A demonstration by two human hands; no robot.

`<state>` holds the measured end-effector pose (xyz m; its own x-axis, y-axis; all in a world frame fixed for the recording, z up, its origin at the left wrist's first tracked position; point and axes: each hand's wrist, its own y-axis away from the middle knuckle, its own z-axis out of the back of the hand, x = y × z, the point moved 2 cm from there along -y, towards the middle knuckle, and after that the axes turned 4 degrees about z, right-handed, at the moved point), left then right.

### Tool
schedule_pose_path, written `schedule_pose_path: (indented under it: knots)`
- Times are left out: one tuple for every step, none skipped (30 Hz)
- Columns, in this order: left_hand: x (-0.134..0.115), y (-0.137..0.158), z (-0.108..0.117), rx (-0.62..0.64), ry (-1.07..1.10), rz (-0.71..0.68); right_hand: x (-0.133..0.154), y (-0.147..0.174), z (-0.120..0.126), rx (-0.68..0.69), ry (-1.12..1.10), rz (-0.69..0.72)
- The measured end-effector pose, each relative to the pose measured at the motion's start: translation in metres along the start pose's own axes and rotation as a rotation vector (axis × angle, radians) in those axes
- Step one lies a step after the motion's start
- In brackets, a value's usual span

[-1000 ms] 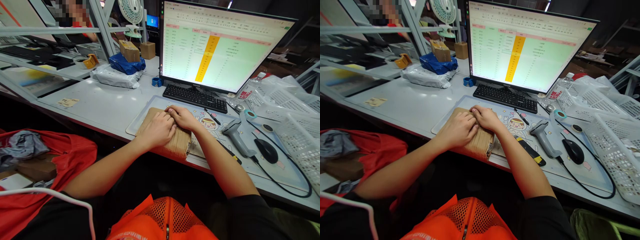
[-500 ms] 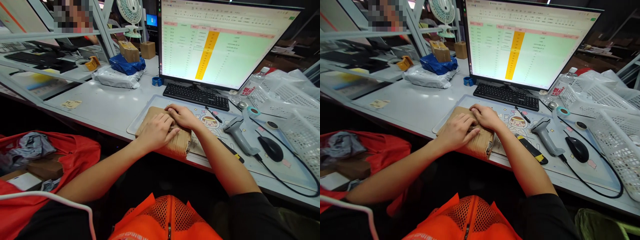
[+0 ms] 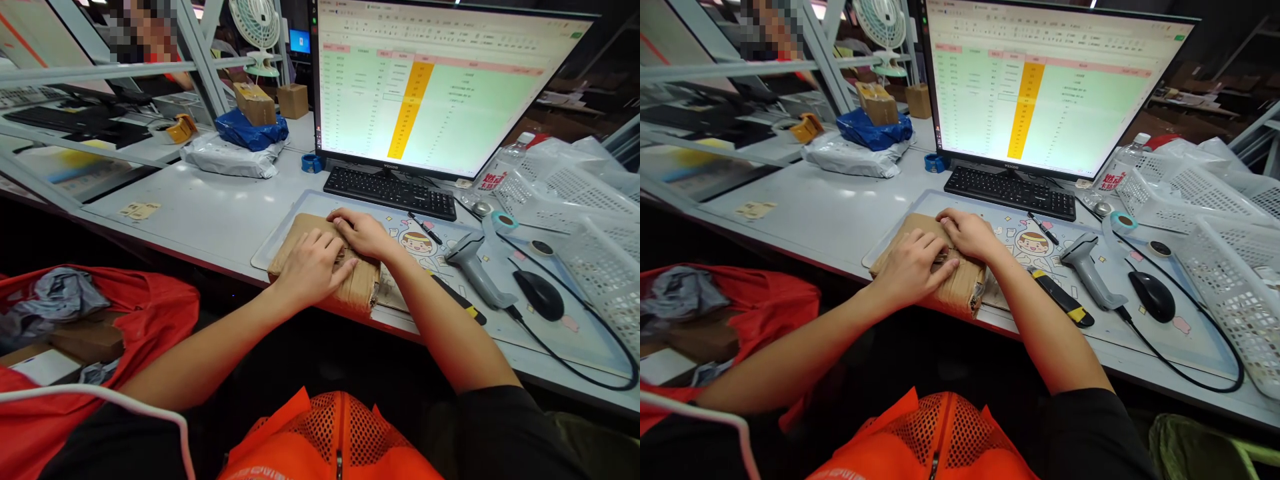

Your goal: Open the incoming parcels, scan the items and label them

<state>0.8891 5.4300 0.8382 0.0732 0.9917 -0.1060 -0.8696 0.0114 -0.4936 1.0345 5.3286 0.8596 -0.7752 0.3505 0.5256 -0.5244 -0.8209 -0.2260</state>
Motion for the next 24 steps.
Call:
schedule_pose_path:
  knots:
    - [0.001,0.003,0.0,-0.013,0.004,0.0,0.0,0.0,0.0,0.0,0.0,-0.001]
    - [0.002,0.006,0.001,-0.026,0.008,0.0,0.001,0.001,0.0,0.001,0.001,-0.003]
    - [0.003,0.009,0.002,-0.036,0.011,-0.001,0.001,0.001,0.001,0.002,0.003,-0.007]
    - [0.004,0.011,0.003,-0.039,0.014,-0.004,0.002,0.002,0.001,0.003,0.007,-0.012]
    - [0.005,0.012,0.004,-0.037,0.015,-0.008,0.002,0.002,0.001,0.002,0.015,-0.017]
    - [0.007,0.012,0.005,-0.03,0.012,-0.011,0.002,0.003,0.0,0.001,0.022,-0.02]
    - [0.008,0.011,0.006,-0.019,0.01,-0.013,0.002,0.003,0.0,0.0,0.026,-0.02]
    - [0.008,0.01,0.006,-0.006,0.013,-0.018,0.002,0.002,-0.001,-0.001,0.029,-0.017]
    - [0.009,0.008,0.006,0.007,0.022,-0.023,0.002,0.002,-0.002,-0.003,0.026,-0.01]
    - [0.009,0.006,0.005,0.018,0.036,-0.028,0.001,0.001,-0.002,-0.007,0.016,0.001]
    - [0.008,0.005,0.004,0.028,0.056,-0.033,0.0,0.0,-0.002,-0.012,-0.004,0.016]
    - [0.009,0.005,0.003,0.032,0.081,-0.037,-0.002,-0.001,-0.001,-0.023,-0.036,0.036]
    - [0.01,0.005,0.002,0.031,0.107,-0.038,-0.004,-0.001,0.002,-0.044,-0.081,0.06]
    - [0.012,0.004,0.001,0.025,0.13,-0.034,-0.007,0.001,0.006,-0.076,-0.136,0.088]
    - [0.017,0.004,0.0,0.018,0.156,-0.033,-0.01,0.005,0.011,-0.114,-0.19,0.117]
    - [0.024,0.002,-0.001,0.013,0.188,-0.045,-0.013,0.011,0.017,-0.151,-0.232,0.143]
    - [0.033,-0.001,-0.002,0.017,0.228,-0.076,-0.017,0.019,0.023,-0.172,-0.259,0.163]
    - [0.043,-0.005,-0.002,0.032,0.273,-0.128,-0.02,0.029,0.029,-0.167,-0.268,0.174]
    - [0.054,-0.009,-0.001,0.051,0.316,-0.195,-0.022,0.041,0.033,-0.133,-0.261,0.181]
    - [0.065,-0.014,0.001,0.069,0.348,-0.263,-0.024,0.053,0.035,-0.082,-0.242,0.186]
    - [0.073,-0.018,0.004,0.079,0.358,-0.314,-0.024,0.065,0.034,-0.034,-0.217,0.192]
    - [0.079,-0.021,0.008,0.078,0.346,-0.335,-0.024,0.076,0.032,-0.006,-0.187,0.197]
    - [0.081,-0.021,0.013,0.069,0.318,-0.327,-0.022,0.086,0.029,-0.006,-0.149,0.201]
    - [0.079,-0.02,0.019,0.06,0.28,-0.297,-0.02,0.095,0.023,-0.035,-0.103,0.203]
